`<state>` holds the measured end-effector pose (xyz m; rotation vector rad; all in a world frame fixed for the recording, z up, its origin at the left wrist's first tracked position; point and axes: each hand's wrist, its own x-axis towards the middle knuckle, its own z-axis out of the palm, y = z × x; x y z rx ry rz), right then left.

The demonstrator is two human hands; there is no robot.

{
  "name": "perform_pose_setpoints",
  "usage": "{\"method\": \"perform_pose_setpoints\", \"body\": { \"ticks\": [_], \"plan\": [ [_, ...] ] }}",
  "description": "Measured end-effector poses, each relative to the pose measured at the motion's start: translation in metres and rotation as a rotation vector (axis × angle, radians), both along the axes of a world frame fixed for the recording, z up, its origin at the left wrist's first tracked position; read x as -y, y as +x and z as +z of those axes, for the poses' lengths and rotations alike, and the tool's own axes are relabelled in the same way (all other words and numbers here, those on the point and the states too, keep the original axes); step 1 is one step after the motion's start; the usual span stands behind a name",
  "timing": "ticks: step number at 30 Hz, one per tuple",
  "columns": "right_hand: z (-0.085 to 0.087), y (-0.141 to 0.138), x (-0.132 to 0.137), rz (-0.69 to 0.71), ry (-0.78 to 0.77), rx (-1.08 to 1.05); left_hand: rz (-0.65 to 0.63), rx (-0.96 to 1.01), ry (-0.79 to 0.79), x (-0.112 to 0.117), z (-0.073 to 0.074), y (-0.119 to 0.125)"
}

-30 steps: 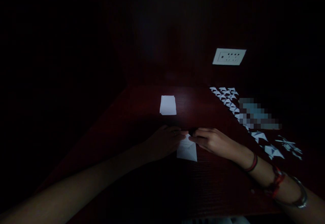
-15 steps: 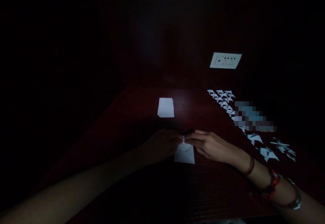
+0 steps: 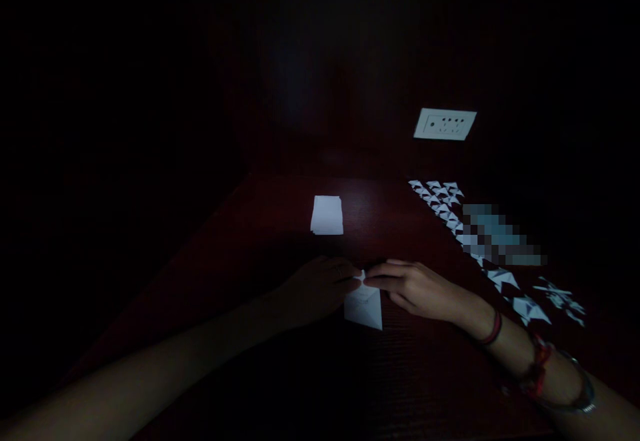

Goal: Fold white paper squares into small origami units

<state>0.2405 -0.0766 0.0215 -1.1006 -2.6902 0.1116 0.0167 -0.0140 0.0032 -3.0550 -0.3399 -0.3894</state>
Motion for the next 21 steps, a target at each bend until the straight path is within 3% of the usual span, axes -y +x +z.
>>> {"method": "perform_pose_setpoints", "body": {
  "ticks": [6,21],
  "plan": [
    [-0.0028,0.0048,-0.0042,-0.108,-0.023,-0.041,0.024,-0.028,-0.034,-0.0012,-0.0024,-0.0003],
    [0.0032,0.0007,-0.0055,-0.114,-0.064,-0.032,-0.003,0.012,-0.088,-0.0017,-0.0008,-0.001]
  ]
}}
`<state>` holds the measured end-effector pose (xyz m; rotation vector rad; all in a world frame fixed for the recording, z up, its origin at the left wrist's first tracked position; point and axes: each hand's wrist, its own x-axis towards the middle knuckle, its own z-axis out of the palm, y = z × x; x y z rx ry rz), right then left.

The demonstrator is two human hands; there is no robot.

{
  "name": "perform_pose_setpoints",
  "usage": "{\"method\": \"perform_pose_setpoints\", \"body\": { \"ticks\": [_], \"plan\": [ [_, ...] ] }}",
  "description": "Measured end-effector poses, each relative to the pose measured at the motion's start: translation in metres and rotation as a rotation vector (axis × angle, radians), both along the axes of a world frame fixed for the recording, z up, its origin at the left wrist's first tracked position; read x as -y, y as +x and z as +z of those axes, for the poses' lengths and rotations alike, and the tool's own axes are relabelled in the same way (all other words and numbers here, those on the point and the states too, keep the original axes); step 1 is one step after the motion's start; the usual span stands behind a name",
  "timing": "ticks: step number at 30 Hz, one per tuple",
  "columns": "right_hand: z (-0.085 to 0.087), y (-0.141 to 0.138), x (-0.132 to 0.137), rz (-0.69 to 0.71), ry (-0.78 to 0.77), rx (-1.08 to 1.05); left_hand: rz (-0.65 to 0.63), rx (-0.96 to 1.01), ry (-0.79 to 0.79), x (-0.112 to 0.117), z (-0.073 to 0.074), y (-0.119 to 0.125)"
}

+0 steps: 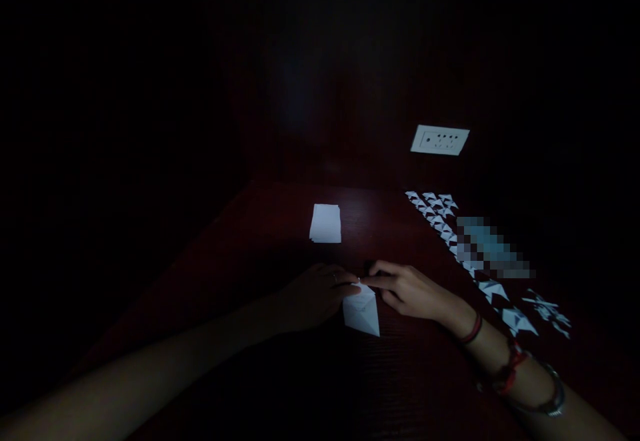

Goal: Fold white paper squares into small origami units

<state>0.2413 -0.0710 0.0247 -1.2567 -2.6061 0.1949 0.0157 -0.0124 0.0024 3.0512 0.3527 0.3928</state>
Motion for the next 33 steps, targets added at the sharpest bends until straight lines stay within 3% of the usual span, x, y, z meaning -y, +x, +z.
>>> {"method": "perform_pose_setpoints", "body": {
  "ticks": [12,17,28,33],
  "plan": [
    [-0.0011,-0.0063,0.0027,0.011,-0.026,-0.039,-0.003,0.038,-0.072,0.0006,0.0005,0.0019],
    [-0.002,-0.0086,0.0014,0.039,-0.039,-0.099,-0.058,0.02,-0.033,0.0026,0.0057,-0.0006],
    [0.0063,-0.0102,0.0019,0.156,-0.156,-0.16,-0.034,-0.017,0.003,0.0028,0.0043,-0.0016],
    [0.0024,-0.0102,0.0021,0.084,-0.134,-0.189,-0.034,0.004,-0.001,0.0002,-0.0002,-0.002]
  ]
}}
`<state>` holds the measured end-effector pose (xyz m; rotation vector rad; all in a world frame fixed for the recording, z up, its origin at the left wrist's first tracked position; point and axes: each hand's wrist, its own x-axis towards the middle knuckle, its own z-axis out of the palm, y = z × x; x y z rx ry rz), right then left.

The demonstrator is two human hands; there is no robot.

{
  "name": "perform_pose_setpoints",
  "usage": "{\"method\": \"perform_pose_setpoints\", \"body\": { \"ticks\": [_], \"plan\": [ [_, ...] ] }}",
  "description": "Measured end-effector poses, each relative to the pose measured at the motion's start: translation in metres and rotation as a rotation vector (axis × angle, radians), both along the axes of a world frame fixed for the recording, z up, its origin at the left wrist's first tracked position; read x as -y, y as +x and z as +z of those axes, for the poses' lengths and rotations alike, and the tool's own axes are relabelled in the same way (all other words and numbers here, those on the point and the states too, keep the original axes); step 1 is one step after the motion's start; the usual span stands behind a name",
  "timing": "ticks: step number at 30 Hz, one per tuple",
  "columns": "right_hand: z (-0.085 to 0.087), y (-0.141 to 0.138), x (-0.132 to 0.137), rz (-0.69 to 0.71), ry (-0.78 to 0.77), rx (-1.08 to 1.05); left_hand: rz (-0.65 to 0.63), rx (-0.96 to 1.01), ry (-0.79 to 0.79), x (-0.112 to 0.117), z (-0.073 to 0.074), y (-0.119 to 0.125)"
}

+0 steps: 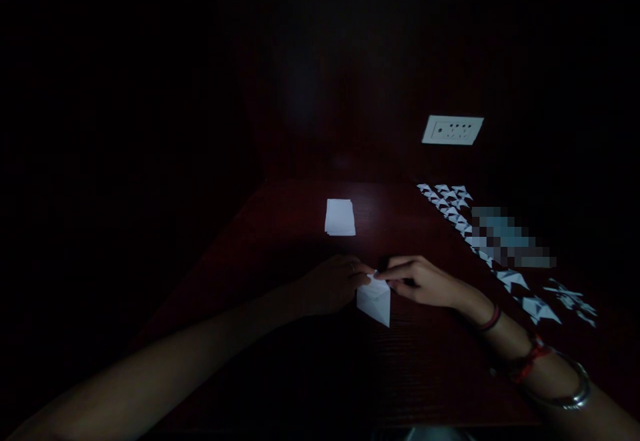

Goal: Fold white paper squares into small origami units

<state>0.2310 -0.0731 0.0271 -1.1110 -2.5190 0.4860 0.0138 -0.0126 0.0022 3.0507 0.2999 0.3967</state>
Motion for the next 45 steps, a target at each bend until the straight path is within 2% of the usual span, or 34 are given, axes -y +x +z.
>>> {"method": "perform_pose_setpoints", "body": {
  "ticks": [3,9,17,26,34,45],
  "plan": [
    [-0.001,-0.002,0.0,-0.02,0.012,0.006,-0.012,0.013,0.007,-0.001,-0.001,0.0],
    [0.002,-0.005,0.003,0.062,-0.027,0.002,-0.024,0.026,0.006,0.001,0.005,0.001],
    [-0.004,-0.001,0.003,-0.081,0.028,-0.016,-0.033,0.068,0.023,-0.002,0.001,-0.001],
    [0.0,0.0,0.0,-0.017,0.029,0.043,-0.054,0.103,-0.035,-0.001,0.003,-0.001],
    [0.0,-0.001,-0.001,-0.117,0.049,0.113,0.019,0.044,0.013,0.006,0.01,0.004],
    [0.008,0.004,-0.005,0.02,0.015,0.129,0.027,0.016,0.043,0.004,0.004,0.005]
  ]
}}
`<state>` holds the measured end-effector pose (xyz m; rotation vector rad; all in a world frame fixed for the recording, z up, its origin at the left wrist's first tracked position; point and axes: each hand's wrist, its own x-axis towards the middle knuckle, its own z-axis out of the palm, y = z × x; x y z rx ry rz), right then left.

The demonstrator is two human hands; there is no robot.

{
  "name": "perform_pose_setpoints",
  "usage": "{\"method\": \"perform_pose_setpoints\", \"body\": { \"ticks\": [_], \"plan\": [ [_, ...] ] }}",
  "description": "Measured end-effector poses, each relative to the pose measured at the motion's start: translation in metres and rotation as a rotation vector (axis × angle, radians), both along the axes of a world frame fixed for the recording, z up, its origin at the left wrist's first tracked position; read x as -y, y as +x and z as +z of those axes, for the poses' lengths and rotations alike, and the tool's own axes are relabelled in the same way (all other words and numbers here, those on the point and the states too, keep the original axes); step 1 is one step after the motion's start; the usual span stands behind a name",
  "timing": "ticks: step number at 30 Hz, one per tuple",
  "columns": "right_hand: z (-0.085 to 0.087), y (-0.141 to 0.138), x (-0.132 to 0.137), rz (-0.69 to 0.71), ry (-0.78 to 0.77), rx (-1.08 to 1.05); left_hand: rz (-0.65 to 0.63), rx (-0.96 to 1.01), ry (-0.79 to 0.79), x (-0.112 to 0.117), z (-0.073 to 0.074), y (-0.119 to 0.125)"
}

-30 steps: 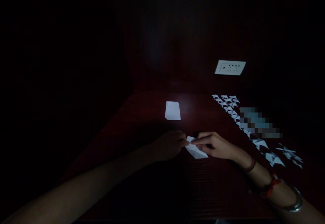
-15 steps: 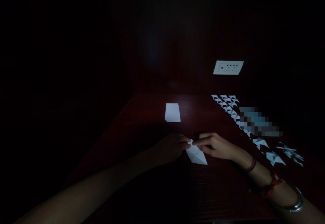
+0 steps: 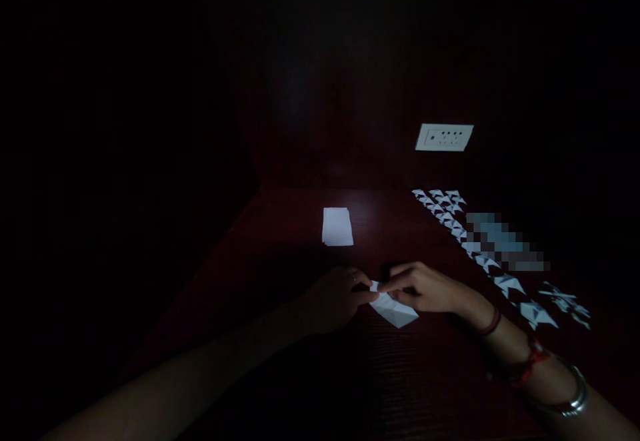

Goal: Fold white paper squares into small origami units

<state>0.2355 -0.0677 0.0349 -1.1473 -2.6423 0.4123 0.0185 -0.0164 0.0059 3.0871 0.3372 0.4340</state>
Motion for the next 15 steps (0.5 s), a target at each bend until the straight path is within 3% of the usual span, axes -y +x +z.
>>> {"method": "perform_pose_setpoints", "body": {
  "ticks": [6,15],
  "plan": [
    [0.0007,0.0038,-0.0008,0.022,-0.051,-0.05,-0.002,0.001,-0.007,-0.004,-0.0061,-0.003],
    [0.0022,0.0071,-0.0026,-0.111,0.025,-0.153,0.02,-0.008,-0.073,0.0015,0.002,-0.0025]
  ]
}}
